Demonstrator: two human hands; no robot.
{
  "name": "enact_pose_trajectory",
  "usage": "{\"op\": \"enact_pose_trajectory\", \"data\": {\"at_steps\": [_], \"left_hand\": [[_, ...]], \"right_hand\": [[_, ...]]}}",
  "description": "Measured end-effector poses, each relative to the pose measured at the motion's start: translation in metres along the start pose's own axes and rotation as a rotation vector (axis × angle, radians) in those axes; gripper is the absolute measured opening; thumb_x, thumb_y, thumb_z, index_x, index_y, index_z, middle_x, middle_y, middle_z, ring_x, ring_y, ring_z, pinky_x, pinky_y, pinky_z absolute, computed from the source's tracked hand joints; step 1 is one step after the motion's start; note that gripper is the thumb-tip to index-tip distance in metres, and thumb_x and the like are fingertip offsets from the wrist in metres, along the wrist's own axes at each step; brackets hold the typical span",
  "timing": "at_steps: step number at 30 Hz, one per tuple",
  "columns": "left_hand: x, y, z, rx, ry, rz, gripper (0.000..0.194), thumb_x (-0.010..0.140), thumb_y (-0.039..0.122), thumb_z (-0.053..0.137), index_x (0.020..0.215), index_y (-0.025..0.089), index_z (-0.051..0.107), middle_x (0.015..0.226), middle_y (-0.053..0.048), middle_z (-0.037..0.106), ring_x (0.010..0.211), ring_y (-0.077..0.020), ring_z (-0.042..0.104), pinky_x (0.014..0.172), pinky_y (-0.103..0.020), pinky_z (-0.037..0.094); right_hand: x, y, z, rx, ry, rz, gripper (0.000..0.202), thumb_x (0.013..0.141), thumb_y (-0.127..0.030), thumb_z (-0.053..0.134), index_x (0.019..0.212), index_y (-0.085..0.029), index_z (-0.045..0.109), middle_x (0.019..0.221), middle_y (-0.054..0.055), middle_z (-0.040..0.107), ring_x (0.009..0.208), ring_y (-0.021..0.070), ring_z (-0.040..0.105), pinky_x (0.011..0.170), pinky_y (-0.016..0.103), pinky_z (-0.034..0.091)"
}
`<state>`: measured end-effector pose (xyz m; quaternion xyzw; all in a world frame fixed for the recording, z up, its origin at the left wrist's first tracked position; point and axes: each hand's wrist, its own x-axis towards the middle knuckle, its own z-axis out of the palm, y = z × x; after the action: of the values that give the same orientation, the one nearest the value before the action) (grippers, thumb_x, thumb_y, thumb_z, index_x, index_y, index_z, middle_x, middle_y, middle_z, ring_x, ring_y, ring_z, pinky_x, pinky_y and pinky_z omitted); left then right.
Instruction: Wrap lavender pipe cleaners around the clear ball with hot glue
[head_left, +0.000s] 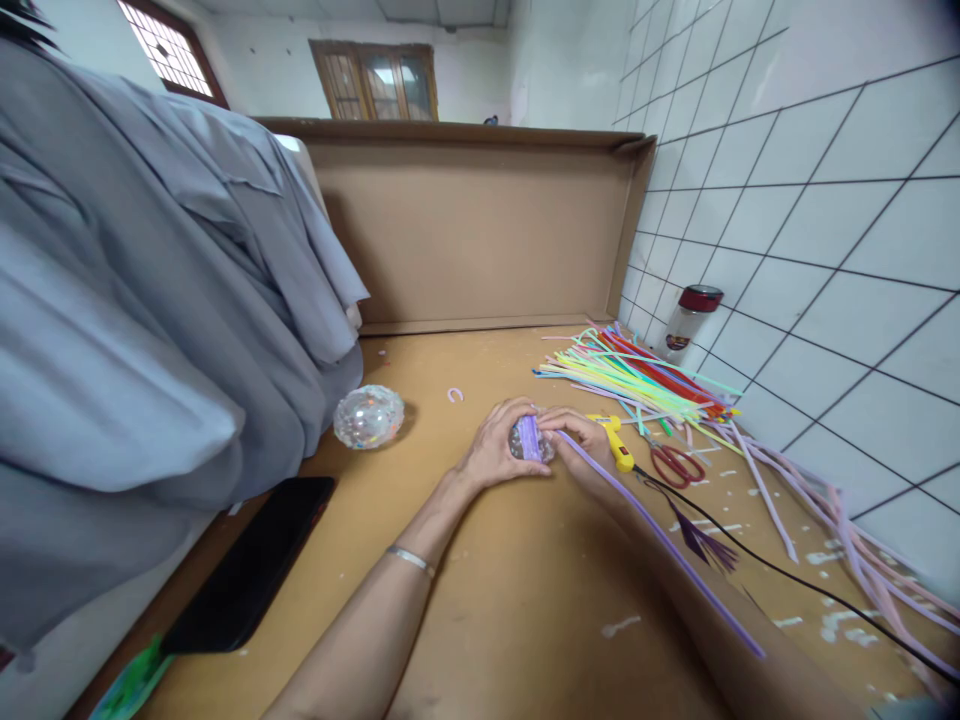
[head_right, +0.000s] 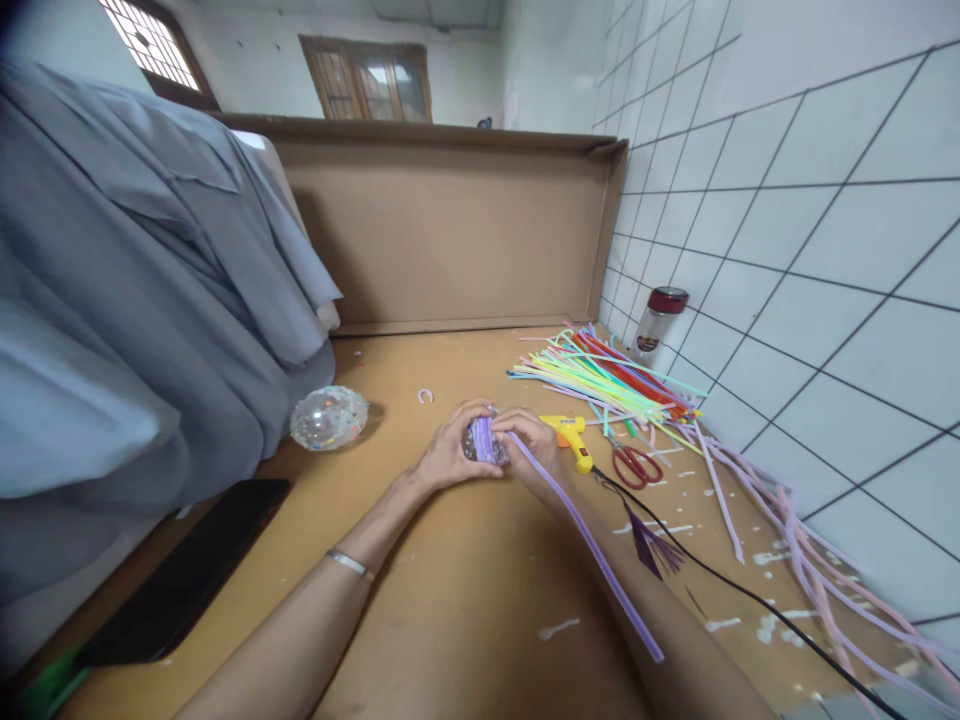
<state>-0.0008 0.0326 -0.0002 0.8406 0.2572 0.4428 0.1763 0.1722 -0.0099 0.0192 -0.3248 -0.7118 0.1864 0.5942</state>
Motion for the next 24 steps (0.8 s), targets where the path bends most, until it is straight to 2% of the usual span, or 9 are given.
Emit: {"op": "enact_pose_trajectory", "data": {"at_steps": [3, 11, 16, 24], "left_hand": [[-0.001, -0.002, 0.0, 0.047, -0.015, 0.039, 0.091, 0.046, 0.054, 0.086, 0.122, 0.021, 0.05, 0.128, -0.015, 0.055, 0.122, -0.0314, 0.051, 0.104, -0.048, 0.041], [-0.001, 0.003, 0.008, 0.076, 0.102, 0.059, 0.071, 0.057, 0.033, 0.081, 0.118, 0.022, 0.049, 0.119, -0.01, 0.058, 0.118, -0.0276, 0.054, 0.101, -0.046, 0.045], [-0.001, 0.0, 0.01, 0.046, 0.157, 0.039, 0.067, 0.057, 0.028, 0.078, 0.117, 0.02, 0.049, 0.12, -0.012, 0.057, 0.117, -0.0274, 0.055, 0.1, -0.046, 0.046], [-0.001, -0.002, 0.011, 0.028, 0.163, -0.006, 0.067, 0.056, 0.028, 0.078, 0.117, 0.021, 0.05, 0.122, -0.012, 0.056, 0.117, -0.0282, 0.055, 0.1, -0.047, 0.046]], "right_hand": [[0.0, -0.001, 0.0, -0.013, 0.008, -0.003, 0.01, 0.084, -0.025, 0.06, 0.083, -0.021, 0.07, 0.087, 0.006, 0.069, 0.087, 0.0183, 0.065, 0.085, 0.037, 0.051], [-0.001, -0.004, 0.0, -0.039, -0.01, -0.014, 0.01, 0.084, -0.023, 0.061, 0.09, -0.023, 0.07, 0.091, 0.006, 0.069, 0.093, 0.0188, 0.064, 0.087, 0.037, 0.05], [-0.002, -0.005, -0.001, -0.056, -0.043, 0.016, 0.021, 0.084, -0.02, 0.059, 0.102, -0.024, 0.068, 0.101, 0.006, 0.069, 0.099, 0.0182, 0.063, 0.09, 0.036, 0.05], [-0.004, -0.003, 0.001, -0.05, -0.013, 0.02, 0.025, 0.081, -0.016, 0.062, 0.104, -0.024, 0.067, 0.103, 0.006, 0.068, 0.102, 0.0183, 0.062, 0.095, 0.036, 0.048]]}}
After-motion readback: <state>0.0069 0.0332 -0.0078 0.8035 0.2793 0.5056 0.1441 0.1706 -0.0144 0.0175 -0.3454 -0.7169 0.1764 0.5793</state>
